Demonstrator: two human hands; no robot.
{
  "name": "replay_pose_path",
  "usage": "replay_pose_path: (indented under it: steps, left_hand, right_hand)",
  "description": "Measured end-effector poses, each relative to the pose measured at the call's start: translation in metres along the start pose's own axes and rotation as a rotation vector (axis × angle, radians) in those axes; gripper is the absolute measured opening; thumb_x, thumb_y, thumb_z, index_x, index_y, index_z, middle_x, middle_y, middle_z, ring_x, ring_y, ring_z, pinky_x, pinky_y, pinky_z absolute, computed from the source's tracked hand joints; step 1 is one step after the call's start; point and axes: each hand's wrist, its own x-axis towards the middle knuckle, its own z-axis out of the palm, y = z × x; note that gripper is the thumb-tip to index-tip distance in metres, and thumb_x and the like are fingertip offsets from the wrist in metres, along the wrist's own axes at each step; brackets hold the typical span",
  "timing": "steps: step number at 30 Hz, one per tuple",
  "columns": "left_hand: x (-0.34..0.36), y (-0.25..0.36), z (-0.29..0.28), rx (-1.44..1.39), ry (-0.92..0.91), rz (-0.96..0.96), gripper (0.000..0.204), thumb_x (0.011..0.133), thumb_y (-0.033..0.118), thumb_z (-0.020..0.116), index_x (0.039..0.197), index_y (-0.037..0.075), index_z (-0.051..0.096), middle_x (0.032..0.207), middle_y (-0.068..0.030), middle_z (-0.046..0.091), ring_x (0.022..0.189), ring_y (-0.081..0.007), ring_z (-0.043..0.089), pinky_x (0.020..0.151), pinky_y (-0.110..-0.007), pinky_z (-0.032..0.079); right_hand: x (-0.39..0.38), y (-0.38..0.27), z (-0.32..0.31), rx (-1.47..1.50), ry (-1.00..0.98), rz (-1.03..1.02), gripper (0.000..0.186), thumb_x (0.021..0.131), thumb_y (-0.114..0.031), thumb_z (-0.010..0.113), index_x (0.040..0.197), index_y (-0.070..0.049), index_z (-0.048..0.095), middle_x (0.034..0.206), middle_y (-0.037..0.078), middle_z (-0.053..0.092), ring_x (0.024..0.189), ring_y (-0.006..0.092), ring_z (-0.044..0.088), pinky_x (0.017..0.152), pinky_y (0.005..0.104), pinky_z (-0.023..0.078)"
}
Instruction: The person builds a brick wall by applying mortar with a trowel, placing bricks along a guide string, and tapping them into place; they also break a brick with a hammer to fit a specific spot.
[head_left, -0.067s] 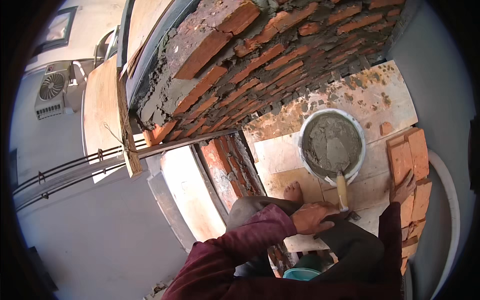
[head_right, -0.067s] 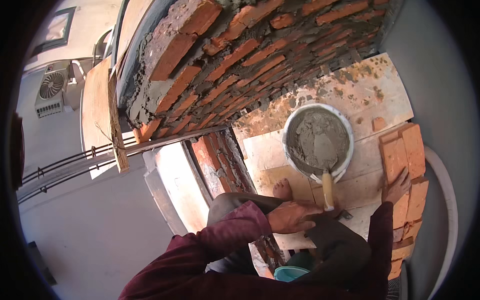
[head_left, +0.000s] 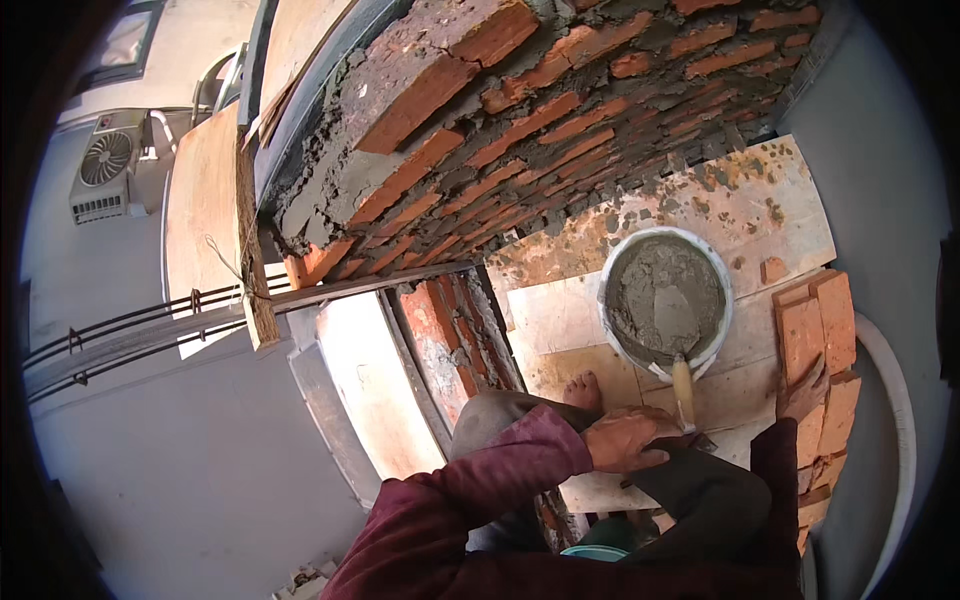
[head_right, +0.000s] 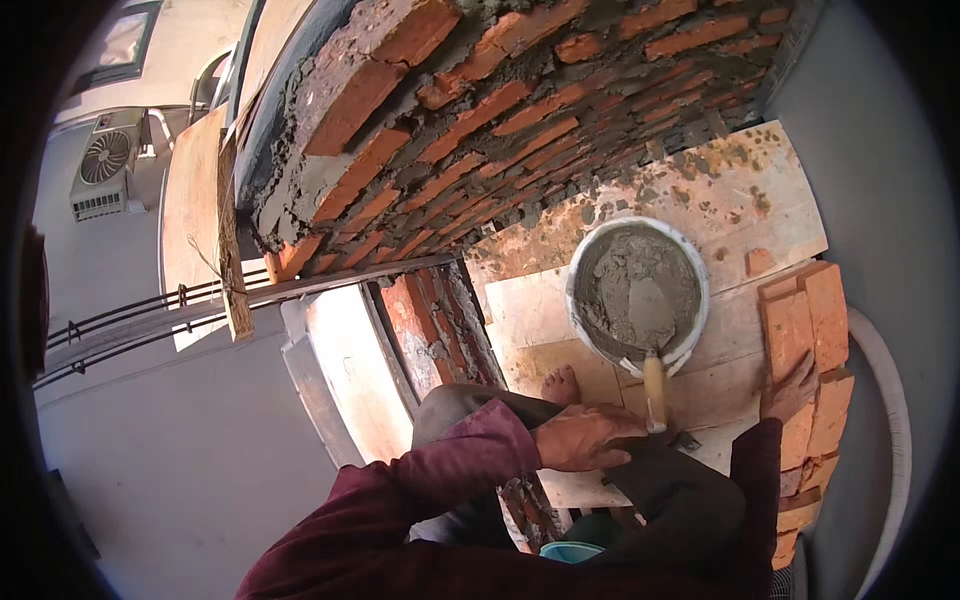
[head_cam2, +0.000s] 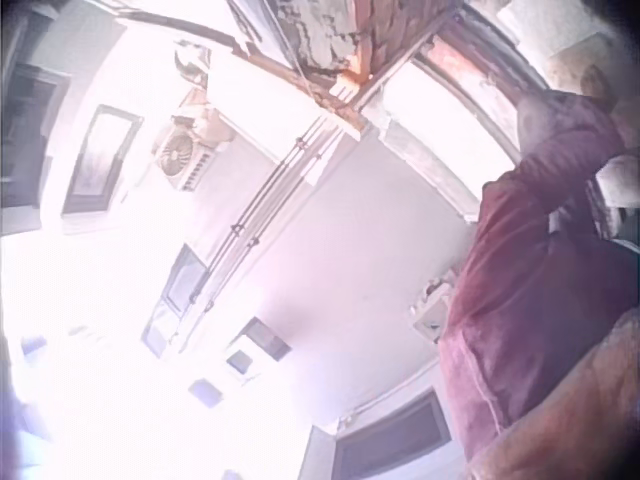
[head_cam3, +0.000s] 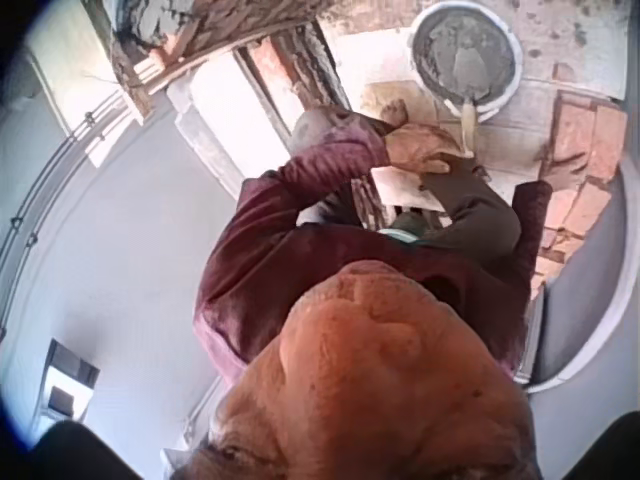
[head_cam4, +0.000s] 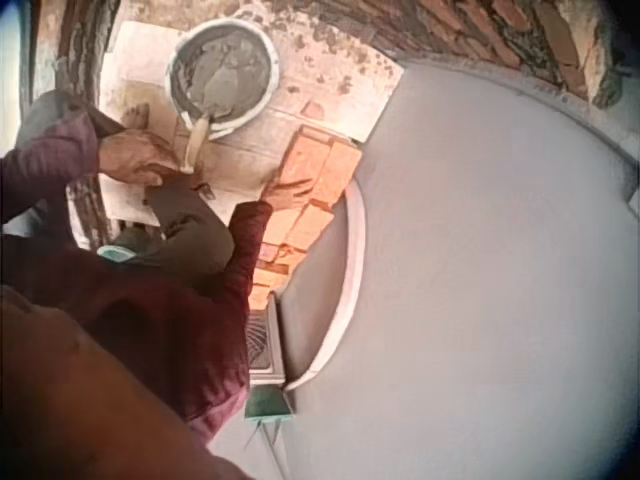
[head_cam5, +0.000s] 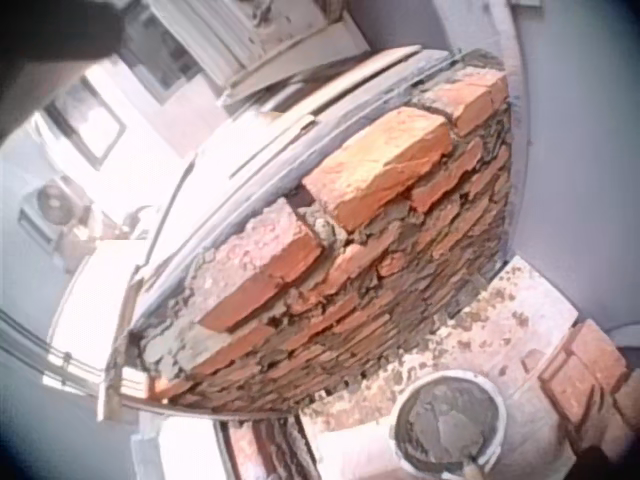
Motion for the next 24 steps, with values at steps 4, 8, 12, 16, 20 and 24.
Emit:
replay_pose_path:
  steps: [4,8,12,16,20,24]
  left_hand:
    - [0.019,-0.039,-0.035,0.055,0.176,0.077,0.05,0.091,0.03,0.063,0.132,0.003,0.055,0.135,-0.021,0.055,0.125,-0.0382,0.052,0.108,-0.046,0.041]
    - [0.03,-0.046,-0.09,0.296,0.373,0.139,0.048,0.09,0.029,0.065,0.13,0.002,0.058,0.135,-0.0212,0.056,0.123,-0.0384,0.054,0.106,-0.044,0.042]
    - [0.016,-0.048,-0.106,0.4,0.627,0.271,0.044,0.09,0.032,0.065,0.123,0.002,0.063,0.121,-0.0201,0.062,0.118,-0.0376,0.057,0.102,-0.046,0.044]
    - [0.012,-0.034,-0.122,0.449,0.558,0.083,0.044,0.09,0.043,0.064,0.118,0.009,0.067,0.113,-0.0185,0.067,0.107,-0.0371,0.063,0.093,-0.047,0.049]
    - [-0.021,-0.061,-0.158,0.471,0.794,-0.261,0.037,0.091,0.044,0.063,0.104,0.011,0.075,0.093,-0.017,0.073,0.091,-0.0353,0.069,0.082,-0.046,0.053]
    - [-0.016,-0.038,-0.166,0.213,1.184,-0.025,0.033,0.09,0.037,0.06,0.103,0.012,0.077,0.094,-0.017,0.074,0.092,-0.036,0.07,0.084,-0.044,0.053]
  right_hand:
    - [-0.007,-0.031,-0.019,-0.186,-0.234,0.17,0.101,0.07,-0.02,0.082,0.155,-0.018,0.027,0.144,0.022,0.042,0.132,0.0403,0.042,0.108,0.053,0.033]
    - [-0.008,-0.02,-0.001,-0.083,-0.272,0.166,0.089,0.077,-0.021,0.076,0.153,-0.013,0.03,0.139,0.022,0.047,0.124,0.0381,0.049,0.101,0.0491,0.039]
    - [0.005,-0.001,0.002,0.178,-0.393,0.104,0.079,0.083,-0.022,0.07,0.151,-0.008,0.032,0.133,0.022,0.052,0.116,0.0359,0.056,0.094,0.0452,0.046]
    - [0.036,0.026,-0.041,0.787,-0.441,0.209,0.069,0.09,-0.023,0.064,0.149,-0.004,0.035,0.127,0.022,0.057,0.109,0.0337,0.063,0.087,0.0414,0.052]
    - [0.094,-0.107,-0.174,0.375,-0.08,-0.166,0.034,0.1,-0.025,0.049,0.119,0.003,0.055,0.094,0.018,0.067,0.073,0.0188,0.066,0.066,0.0346,0.053]
    - [0.006,-0.245,-0.128,0.131,-0.876,-0.37,0.069,0.097,-0.057,0.044,0.132,0.001,0.054,0.114,0.03,0.064,0.11,0.0389,0.063,0.096,0.0447,0.048]
